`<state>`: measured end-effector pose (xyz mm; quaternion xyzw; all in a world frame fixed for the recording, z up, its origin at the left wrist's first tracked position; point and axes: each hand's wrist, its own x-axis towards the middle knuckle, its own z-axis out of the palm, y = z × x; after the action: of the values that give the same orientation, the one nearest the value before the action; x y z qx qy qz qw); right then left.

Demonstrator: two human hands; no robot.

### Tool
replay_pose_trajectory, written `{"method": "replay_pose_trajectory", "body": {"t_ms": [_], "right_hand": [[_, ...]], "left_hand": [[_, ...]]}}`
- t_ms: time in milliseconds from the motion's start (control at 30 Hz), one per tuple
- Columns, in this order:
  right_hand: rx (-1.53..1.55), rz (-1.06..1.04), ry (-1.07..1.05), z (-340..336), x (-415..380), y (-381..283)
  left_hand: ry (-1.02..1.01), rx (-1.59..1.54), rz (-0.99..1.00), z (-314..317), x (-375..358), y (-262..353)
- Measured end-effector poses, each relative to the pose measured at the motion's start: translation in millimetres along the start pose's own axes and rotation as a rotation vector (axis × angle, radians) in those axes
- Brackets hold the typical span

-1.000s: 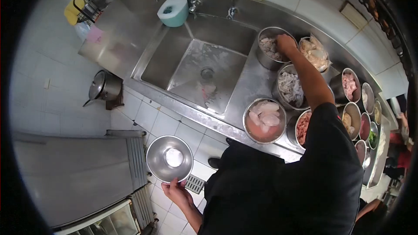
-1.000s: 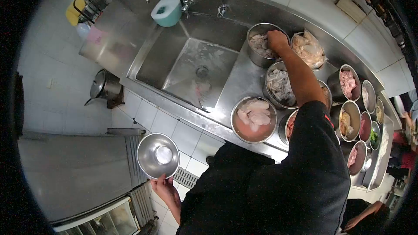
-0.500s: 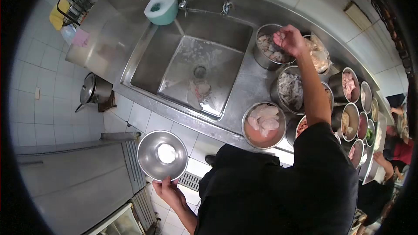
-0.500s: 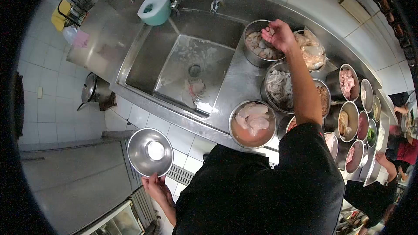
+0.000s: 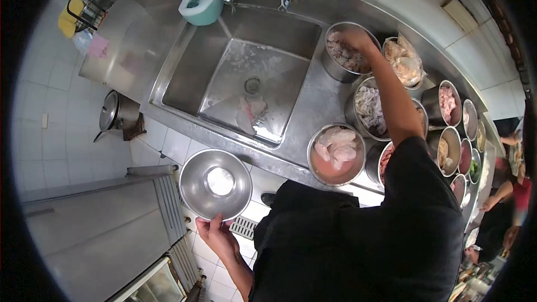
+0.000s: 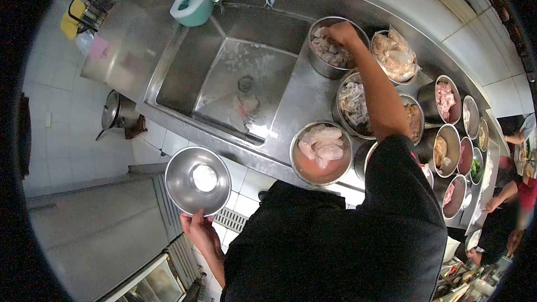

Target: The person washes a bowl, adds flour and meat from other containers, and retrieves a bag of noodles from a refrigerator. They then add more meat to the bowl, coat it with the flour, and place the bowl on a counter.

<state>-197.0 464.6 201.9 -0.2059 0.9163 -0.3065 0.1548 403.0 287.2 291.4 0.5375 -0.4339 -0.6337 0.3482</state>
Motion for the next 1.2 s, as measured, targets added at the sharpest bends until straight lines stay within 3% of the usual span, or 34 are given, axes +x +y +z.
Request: {"method": "replay_pose_trajectory", "body": {"t_ms": [67, 167, 233, 333, 367, 467, 567, 700, 800, 833, 933, 1033, 1200], "right_hand": [[0.439, 0.239, -0.017, -20.3, -30.7, -11.2], [0.482, 0.121, -0.007, -30.0, -45.8, -2.3], [0.951, 0.239, -0.079, -33.5, -38.6, 12.5], [1.467, 0.167, -0.161, -50.0, -73.9, -20.1], [1.552, 0.088, -0.253, -55.1, -79.3, -25.4], [1.723, 0.030, -0.147, -56.9, -84.6, -29.3], [1.536, -0.084, -0.233, -64.3, -78.7, -14.9], [-0.011, -0.068, -0.128, -64.1, -86.6, -23.0], [-0.767, -0.096, -0.233, -40.3, -89.9, -42.1], [-0.820, -0.077, -0.273, -41.4, -95.2, -55.0], [-0.784, -0.083, -0.120, -23.4, -55.3, -3.8], [-0.618, -0.037, 0.023, -42.9, -68.0, -7.8], [-0.029, -0.129, 0.142, -70.1, -102.2, -29.0]], "left_hand": [[-0.009, 0.025, -0.014, 0.3, -0.3, -0.1], [-0.053, 0.029, -0.016, 10.2, -0.8, 2.3], [-0.078, 0.034, -0.015, 16.1, 0.8, 5.1], [-0.112, 0.043, -0.004, 17.9, 1.5, 5.5], [-0.124, 0.046, 0.002, 18.3, 1.6, 5.4], [-0.142, 0.039, -0.001, 21.2, -0.1, 6.8], [-0.132, 0.024, 0.000, 20.8, -2.7, 4.7], [-0.129, 0.018, -0.015, 19.4, -7.7, 3.3], [-0.156, 0.037, -0.019, 22.2, -9.5, 4.8], [-0.166, 0.045, -0.016, 22.9, -9.0, 4.2], [-0.193, 0.051, -0.006, 28.3, -12.0, 7.0], [-0.252, 0.033, 0.012, 32.7, -11.6, 5.9], [-0.363, 0.047, -0.039, 57.5, -10.6, 4.8]]}}
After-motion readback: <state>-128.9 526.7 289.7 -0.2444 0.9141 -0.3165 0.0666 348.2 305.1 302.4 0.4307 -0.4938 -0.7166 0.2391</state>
